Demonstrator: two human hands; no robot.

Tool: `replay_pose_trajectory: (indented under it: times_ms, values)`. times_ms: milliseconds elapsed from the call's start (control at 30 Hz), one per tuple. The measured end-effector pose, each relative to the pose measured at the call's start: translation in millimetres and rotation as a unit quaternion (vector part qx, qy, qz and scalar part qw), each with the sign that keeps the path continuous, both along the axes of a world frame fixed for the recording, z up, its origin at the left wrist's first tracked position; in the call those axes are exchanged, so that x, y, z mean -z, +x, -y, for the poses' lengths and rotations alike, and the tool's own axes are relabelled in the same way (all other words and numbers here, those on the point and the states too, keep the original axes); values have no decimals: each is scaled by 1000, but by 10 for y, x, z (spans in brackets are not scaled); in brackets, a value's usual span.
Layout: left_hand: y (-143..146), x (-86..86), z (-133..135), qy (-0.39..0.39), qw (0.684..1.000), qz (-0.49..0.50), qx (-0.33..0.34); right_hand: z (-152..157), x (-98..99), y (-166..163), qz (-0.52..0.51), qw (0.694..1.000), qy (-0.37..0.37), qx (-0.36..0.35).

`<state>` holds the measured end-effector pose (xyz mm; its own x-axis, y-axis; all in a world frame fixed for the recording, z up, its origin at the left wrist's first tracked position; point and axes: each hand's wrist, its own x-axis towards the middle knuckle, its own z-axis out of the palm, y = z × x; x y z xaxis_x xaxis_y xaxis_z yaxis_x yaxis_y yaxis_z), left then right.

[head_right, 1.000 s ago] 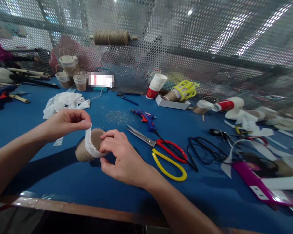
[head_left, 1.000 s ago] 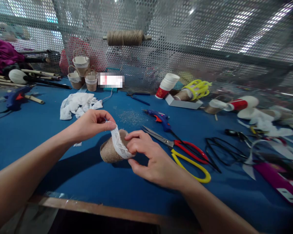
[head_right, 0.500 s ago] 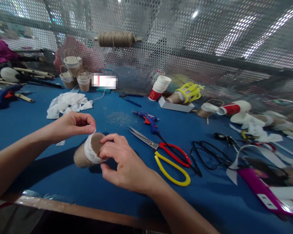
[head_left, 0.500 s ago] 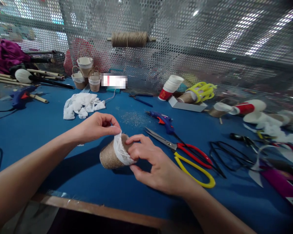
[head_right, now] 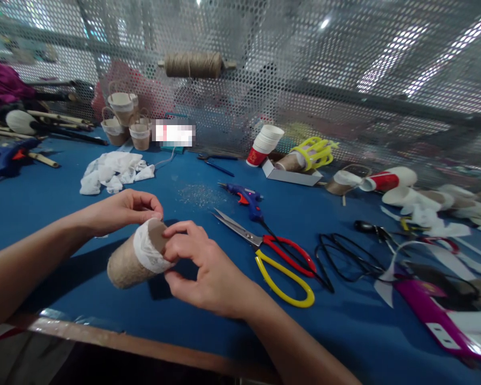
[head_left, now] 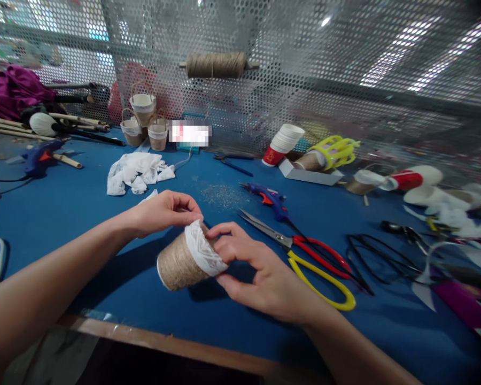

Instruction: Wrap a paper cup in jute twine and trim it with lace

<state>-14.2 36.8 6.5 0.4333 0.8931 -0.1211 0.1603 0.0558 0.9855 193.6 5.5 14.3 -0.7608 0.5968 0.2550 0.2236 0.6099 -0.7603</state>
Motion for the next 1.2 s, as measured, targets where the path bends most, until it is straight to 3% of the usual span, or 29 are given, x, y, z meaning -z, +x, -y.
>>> replay_pose_trajectory:
  times_ms: [133, 267, 467, 600, 667, 733, 833, 933, 1200]
  values:
    - [-1, 81, -58, 17, 997, -32, -69, -64, 60, 32, -59, 995, -78, 20]
    - [-63, 62, -95, 22, 990, -51, -129, -166, 108, 55, -89, 990, -93, 64]
    - [-33, -6, 38, -37, 997, 55, 39, -243, 138, 52, -81, 990, -42, 104]
    - [70, 3, 88, -34, 997, 63, 14, -216, 118, 39, -49, 984, 46, 163]
    - [100, 12, 79, -35, 997, 70, -18, -182, 93, 35, -64, 965, 99, 236]
    - [116, 19, 68, -34, 996, 69, -40, -139, 68, 33, -101, 950, 104, 276]
    - [137, 21, 69, -30, 997, 53, -54, -75, 43, 23, -117, 965, 46, 228]
    - [163, 25, 82, -8, 998, 31, -63, -43, 37, 8, -63, 983, -4, 170]
    - [179, 79, 84, 91, 990, -82, -75, -49, 23, 1, -58, 981, -72, 167]
